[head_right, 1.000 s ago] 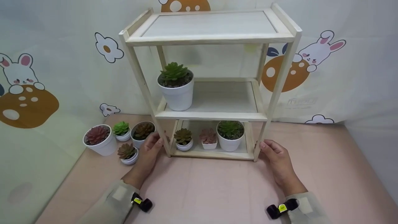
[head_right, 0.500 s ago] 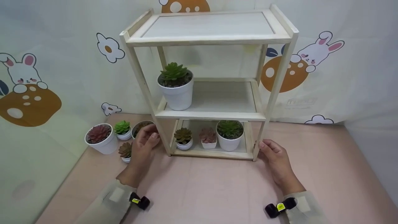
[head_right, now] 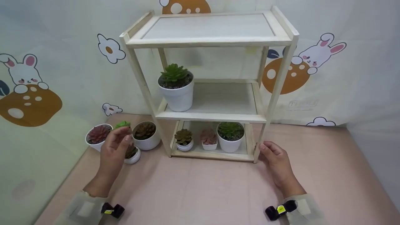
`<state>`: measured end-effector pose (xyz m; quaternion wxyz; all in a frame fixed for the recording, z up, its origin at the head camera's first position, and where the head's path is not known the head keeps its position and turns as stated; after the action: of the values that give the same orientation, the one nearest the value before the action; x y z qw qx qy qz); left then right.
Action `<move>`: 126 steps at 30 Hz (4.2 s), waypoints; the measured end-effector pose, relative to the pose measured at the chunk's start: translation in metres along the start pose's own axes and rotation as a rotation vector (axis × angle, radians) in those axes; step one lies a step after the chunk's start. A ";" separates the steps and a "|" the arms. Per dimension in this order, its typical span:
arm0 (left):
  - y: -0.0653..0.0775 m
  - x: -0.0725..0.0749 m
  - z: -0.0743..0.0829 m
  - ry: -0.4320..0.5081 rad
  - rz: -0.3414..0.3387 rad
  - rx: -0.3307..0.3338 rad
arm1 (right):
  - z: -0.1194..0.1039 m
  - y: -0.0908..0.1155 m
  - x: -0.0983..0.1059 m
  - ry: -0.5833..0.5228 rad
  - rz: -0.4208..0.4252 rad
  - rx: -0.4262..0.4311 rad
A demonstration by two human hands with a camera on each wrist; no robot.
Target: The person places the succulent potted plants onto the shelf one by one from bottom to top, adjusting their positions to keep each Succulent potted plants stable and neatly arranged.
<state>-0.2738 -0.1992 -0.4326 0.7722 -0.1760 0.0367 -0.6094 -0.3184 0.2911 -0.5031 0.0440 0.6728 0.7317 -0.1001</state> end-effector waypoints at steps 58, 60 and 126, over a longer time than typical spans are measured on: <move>0.019 0.035 -0.100 -0.145 -0.084 0.443 | 0.003 -0.001 0.001 0.048 0.007 0.002; 0.019 0.035 -0.100 -0.147 -0.083 0.433 | 0.003 -0.001 0.001 0.037 -0.008 0.007; 0.032 -0.021 0.014 0.099 -0.063 0.237 | 0.000 -0.001 -0.002 -0.005 -0.008 0.035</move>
<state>-0.2454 -0.1696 -0.4335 0.7653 -0.0544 -0.0030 -0.6414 -0.3192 0.2895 -0.5028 0.0337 0.6703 0.7324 -0.1150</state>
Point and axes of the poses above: each hand's wrist, its own y-axis away from the middle knuckle, its own x-axis out of the back of the hand, z = x × y, the point moved 6 cm from there along -y, towards the middle knuckle, and after that the axes turned 2 degrees about y, right-handed, at the moved point
